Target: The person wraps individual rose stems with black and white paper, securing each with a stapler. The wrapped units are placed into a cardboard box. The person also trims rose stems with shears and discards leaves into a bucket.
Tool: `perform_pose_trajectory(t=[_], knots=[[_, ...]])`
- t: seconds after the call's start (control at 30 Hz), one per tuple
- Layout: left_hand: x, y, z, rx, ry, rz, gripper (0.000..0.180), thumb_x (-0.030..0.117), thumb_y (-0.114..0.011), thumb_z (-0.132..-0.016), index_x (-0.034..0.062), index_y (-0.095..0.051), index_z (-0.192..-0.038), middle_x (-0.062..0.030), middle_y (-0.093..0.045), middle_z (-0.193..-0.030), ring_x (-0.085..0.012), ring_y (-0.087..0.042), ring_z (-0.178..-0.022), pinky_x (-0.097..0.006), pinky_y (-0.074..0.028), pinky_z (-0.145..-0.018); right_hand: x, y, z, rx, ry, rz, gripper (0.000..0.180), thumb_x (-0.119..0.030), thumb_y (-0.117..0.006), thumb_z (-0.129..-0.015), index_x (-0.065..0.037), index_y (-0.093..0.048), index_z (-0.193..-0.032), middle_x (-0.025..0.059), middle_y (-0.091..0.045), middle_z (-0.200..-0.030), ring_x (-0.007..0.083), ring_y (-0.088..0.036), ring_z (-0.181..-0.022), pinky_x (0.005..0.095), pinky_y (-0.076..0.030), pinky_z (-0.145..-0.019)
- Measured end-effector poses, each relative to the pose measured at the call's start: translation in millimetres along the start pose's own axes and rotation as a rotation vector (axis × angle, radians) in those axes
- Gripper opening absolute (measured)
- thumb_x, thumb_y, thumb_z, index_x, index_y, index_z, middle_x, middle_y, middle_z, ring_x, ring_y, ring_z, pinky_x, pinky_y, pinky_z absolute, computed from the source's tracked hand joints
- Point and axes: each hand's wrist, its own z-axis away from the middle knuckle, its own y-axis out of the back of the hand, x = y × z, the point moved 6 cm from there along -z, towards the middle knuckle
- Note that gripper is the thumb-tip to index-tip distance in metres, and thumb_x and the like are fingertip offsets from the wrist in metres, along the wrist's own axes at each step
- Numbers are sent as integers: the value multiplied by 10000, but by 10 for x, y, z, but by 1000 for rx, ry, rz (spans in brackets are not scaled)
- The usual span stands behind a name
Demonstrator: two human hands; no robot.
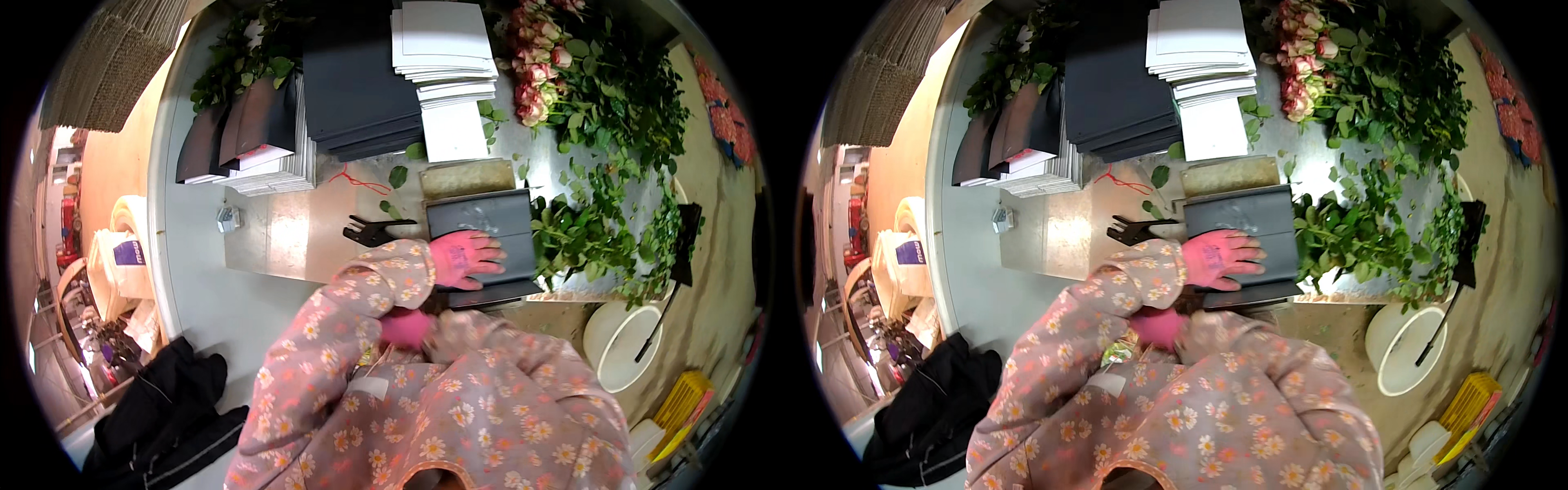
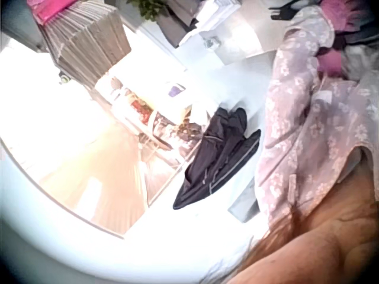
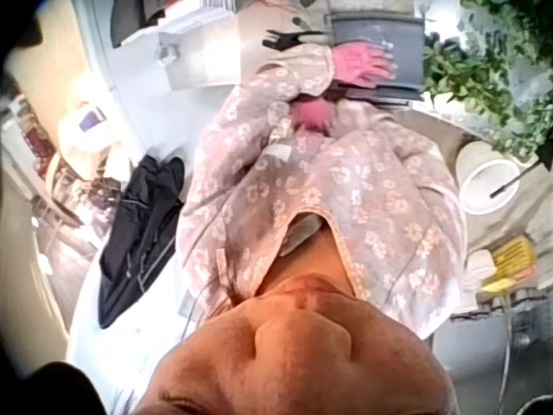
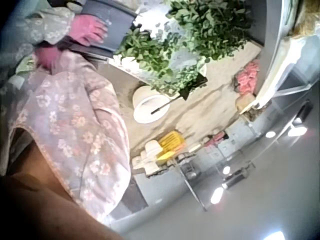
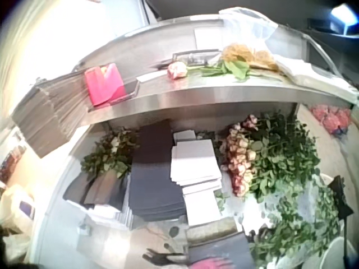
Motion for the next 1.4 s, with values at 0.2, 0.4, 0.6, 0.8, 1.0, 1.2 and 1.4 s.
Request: perform_pose_trajectory(t=[0.2,0.4,0.6,0.8,1.0,1.2,1.4], knots=[[-39,-50,-14,107,-51,49,526,389,-624,-802,151,-537,-1263,-102,-499,-1337,-304,-441,-1257,-451,-349,-1056,614,-351,-320,-51,-449,301,384,-255,-639,-757,-96,-589,-1102,109,-616,-1021,253,-609,-928,376,-502,-777],[42,106,-70,116,-36,10,504,351,-626,-813,149,-537,-1266,-98,-501,-1335,-299,-442,-1257,-435,-350,-1065,-314,654,147,-439,-382,185,590,-345,-706,-743,-93,-524,-1245,134,-588,-1145,283,-592,-1037,399,-502,-836],[61,176,-27,46,1,-61,506,363,-621,-818,129,-535,-1258,-100,-498,-1342,-288,-448,-1250,-433,-338,-1070,85,2363,1469,135,-868,-871,848,-257,-736,-702,-40,-337,-1418,142,-609,-1067,259,-637,-908,386,-526,-761],[109,218,-143,-1,-3,21,531,341,-634,-810,134,-518,-1284,-100,-498,-1318,-295,-456,-1237,-438,-358,-1048,1688,1906,2397,-395,-1202,-54,470,-204,-621,-711,-7,-576,-1135,233,-629,-1080,376,-613,-1022,433,-492,-879],[63,217,-94,-50,18,6,552,358,-638,-811,148,-504,-1304,-95,-495,-1325,-293,-449,-1246,-440,-347,-1054,1853,1935,1992,-414,-914,40,400,-233,-630,-732,-39,-581,-1079,207,-636,-1051,350,-628,-1001,428,-509,-828],[68,221,-109,-69,18,-4,549,369,-605,-840,155,-481,-1329,-96,-483,-1363,-277,-444,-1256,-439,-331,-1071,1866,1915,2088,-384,-1027,51,355,-210,-612,-761,-36,-579,-1069,186,-638,-1059,354,-628,-1000,444,-511,-831],[-327,129,-87,-195,-223,150,575,222,-579,-796,120,-466,-1350,-129,-439,-1414,-315,-410,-1299,-447,-343,-1078,462,2109,1782,148,-1367,-568,461,-130,-625,-722,5,-512,-1148,155,-616,-868,296,-630,-793,394,-496,-722]])
